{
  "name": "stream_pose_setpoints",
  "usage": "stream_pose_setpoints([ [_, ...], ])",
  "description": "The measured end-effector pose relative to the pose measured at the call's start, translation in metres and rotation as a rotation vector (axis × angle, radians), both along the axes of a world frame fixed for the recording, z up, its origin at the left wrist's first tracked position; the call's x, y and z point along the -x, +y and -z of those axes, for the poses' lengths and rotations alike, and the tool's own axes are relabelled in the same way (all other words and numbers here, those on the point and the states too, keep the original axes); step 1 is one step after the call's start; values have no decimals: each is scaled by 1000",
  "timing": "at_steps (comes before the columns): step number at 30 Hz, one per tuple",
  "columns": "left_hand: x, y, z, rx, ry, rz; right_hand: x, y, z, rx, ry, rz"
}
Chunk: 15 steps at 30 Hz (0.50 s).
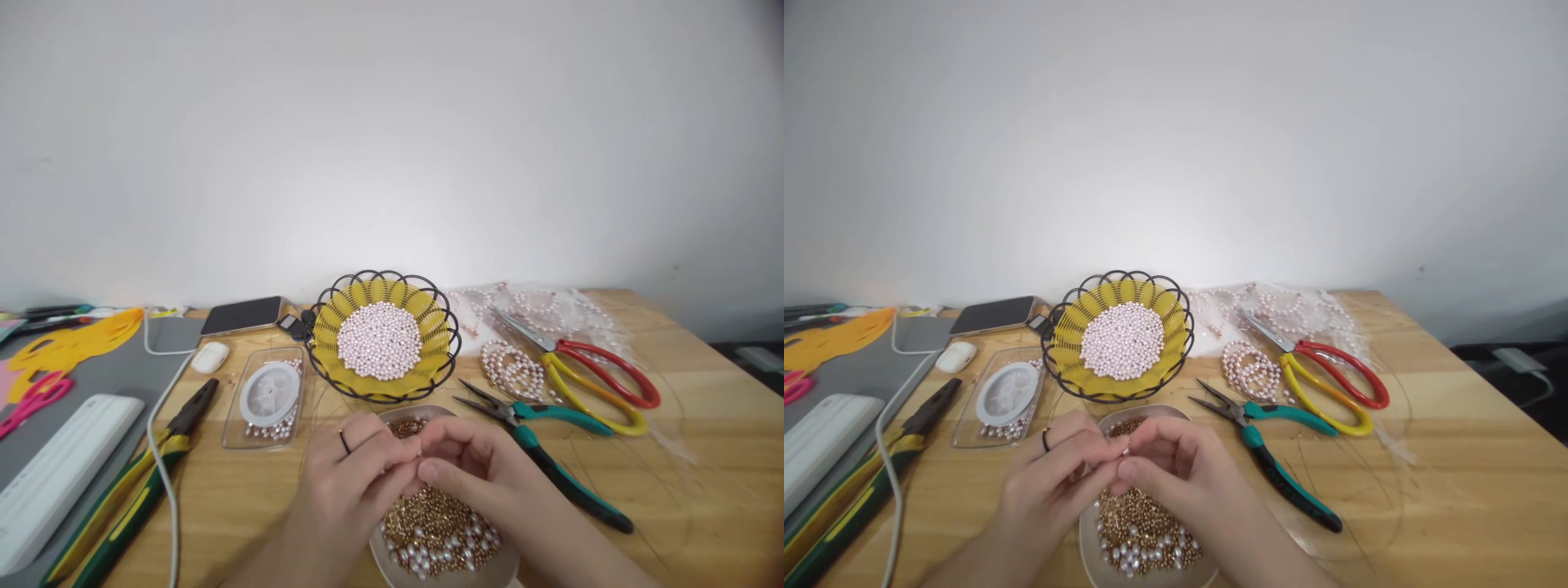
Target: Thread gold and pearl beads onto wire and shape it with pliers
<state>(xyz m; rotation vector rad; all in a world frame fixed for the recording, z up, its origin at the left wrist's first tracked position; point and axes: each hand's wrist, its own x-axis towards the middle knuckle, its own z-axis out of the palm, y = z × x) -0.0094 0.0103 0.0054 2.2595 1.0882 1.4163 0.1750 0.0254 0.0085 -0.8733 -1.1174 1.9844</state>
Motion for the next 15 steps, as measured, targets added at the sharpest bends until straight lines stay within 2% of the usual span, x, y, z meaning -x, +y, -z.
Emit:
stream_pose_setpoints([
  [10,-2,-4,1,19,8,-1,-1,4,-3,-19,-89,-12],
  [15,-2,-4,0,12,22,-2,-3,1,1,-8,-124,3],
])
